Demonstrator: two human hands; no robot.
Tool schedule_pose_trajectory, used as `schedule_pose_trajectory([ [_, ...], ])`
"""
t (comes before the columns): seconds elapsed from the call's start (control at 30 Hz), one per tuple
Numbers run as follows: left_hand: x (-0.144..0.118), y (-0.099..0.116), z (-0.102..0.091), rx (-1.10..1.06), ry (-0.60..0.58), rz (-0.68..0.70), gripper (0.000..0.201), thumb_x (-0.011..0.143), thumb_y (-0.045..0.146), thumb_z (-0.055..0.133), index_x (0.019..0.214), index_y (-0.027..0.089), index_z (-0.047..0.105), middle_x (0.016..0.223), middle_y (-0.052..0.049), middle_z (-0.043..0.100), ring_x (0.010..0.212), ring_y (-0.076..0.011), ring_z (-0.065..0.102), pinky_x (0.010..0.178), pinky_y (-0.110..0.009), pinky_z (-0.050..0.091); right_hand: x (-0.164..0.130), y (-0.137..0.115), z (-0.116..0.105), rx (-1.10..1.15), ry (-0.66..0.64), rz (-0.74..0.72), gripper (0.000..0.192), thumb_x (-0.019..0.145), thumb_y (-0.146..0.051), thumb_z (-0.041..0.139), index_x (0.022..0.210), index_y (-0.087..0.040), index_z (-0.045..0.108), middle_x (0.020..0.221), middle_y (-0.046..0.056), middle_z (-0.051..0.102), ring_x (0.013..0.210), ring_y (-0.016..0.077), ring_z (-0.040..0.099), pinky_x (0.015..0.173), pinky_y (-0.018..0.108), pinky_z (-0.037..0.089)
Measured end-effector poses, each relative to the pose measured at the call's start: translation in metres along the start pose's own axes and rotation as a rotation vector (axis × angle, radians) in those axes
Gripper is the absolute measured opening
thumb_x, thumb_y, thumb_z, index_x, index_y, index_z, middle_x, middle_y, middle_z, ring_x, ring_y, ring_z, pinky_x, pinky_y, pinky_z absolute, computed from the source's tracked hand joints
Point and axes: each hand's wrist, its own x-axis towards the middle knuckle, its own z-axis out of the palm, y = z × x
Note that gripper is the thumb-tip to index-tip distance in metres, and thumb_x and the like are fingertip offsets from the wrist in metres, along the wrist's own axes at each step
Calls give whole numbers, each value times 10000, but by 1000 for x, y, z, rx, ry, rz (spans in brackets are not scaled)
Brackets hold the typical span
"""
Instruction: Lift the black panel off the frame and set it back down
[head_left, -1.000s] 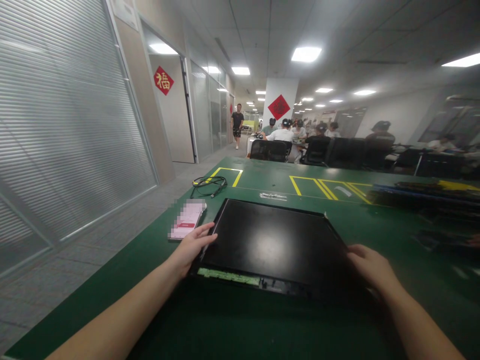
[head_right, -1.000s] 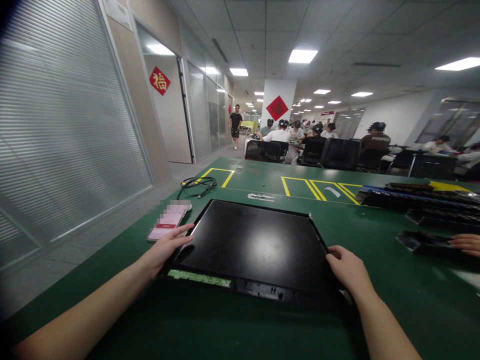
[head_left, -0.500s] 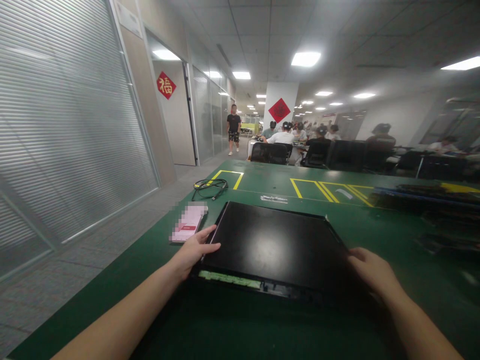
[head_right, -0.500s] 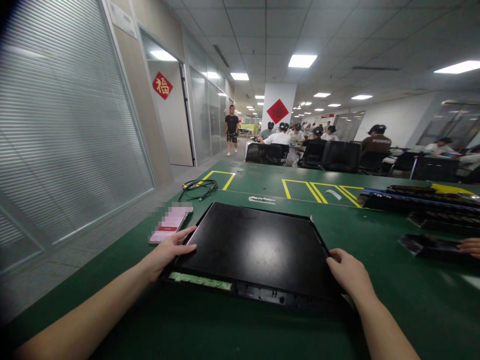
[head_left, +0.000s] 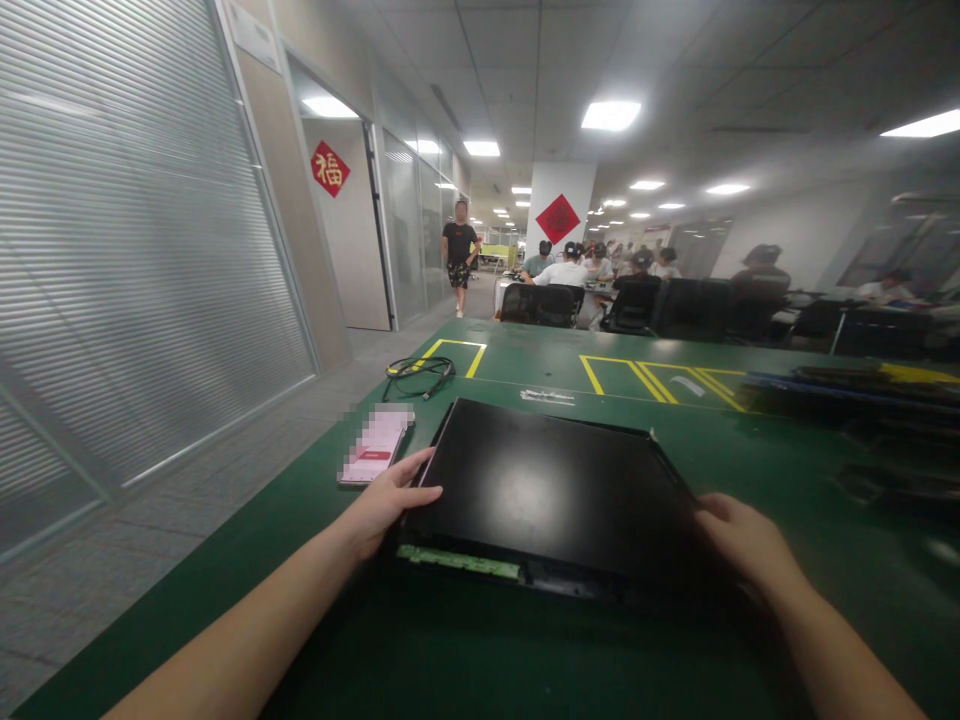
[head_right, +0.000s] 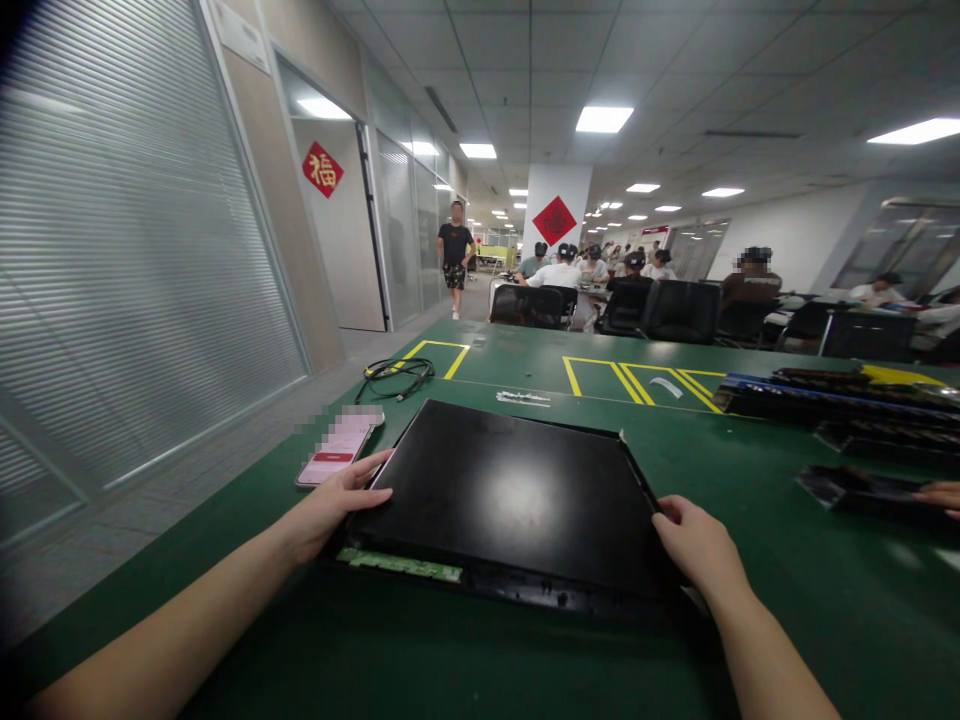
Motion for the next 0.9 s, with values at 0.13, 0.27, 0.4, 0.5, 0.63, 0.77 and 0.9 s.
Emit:
schedule_pose_trajectory([
  [0.13, -3, 1, 3, -32, -7, -1, 993, 573, 137, 966, 1476, 207, 558, 1367, -118, 740, 1166, -324, 749, 936, -380, 631, -2, -2, 0, -17, 4, 8, 366, 811, -381, 546, 1042, -218, 778, 1032, 101, 800, 951, 296, 736, 778, 378, 538],
  [0.27, -5, 4, 5, -43, 0, 0, 966, 585, 141, 955, 1471, 219, 580, 1436, -134, 693, 1293, -351, 673, 1055, -423, 573, -4, -5, -1, -35, 0, -2, 365, 817, -375, 547, 1044, -215, 783, 1040, 105, 798, 944, 295, 732, 779, 375, 533],
  [0.4, -6, 6, 8, -28, -4, 52, 818, 588, 161, 947, 1360, 234, 689, 1558, -104, 588, 1450, -356, 523, 1170, -420, 470, -5, -7, -1, -58, -4, 1, 360, 818, -365, 553, 1048, -209, 783, 1040, 114, 793, 938, 297, 729, 766, 372, 532],
  [0.5, -8, 8, 9, -25, -3, 67, 814, 582, 166, 947, 1354, 226, 699, 1586, -98, 555, 1485, -363, 473, 1201, -427, 431, -5, -7, -2, -48, -17, 6, 381, 819, -370, 556, 1075, -198, 779, 1070, 123, 788, 943, 298, 726, 760, 375, 537],
  [0.63, -11, 10, 10, -48, -31, 77, 866, 595, 187, 944, 1411, 227, 657, 1562, -106, 582, 1476, -366, 485, 1192, -424, 443, -4, -6, -1, -35, -9, 7, 400, 812, -390, 560, 1079, -190, 781, 1070, 128, 786, 943, 297, 725, 757, 377, 543],
  [0.77, -13, 12, 13, -65, -80, 67, 1003, 626, 185, 932, 1539, 208, 517, 1519, -142, 620, 1408, -366, 567, 1140, -423, 497, -3, -4, 0, -21, -11, 23, 424, 811, -405, 565, 1106, -186, 775, 1078, 129, 784, 954, 297, 726, 770, 379, 546],
  [0.9, -12, 10, 12, -65, -126, 113, 1024, 648, 192, 922, 1568, 219, 474, 1494, -138, 643, 1362, -364, 611, 1115, -422, 522, -2, -2, 3, 8, -6, 29, 490, 816, -430, 573, 1187, -167, 754, 1074, 131, 783, 988, 307, 726, 827, 393, 551],
])
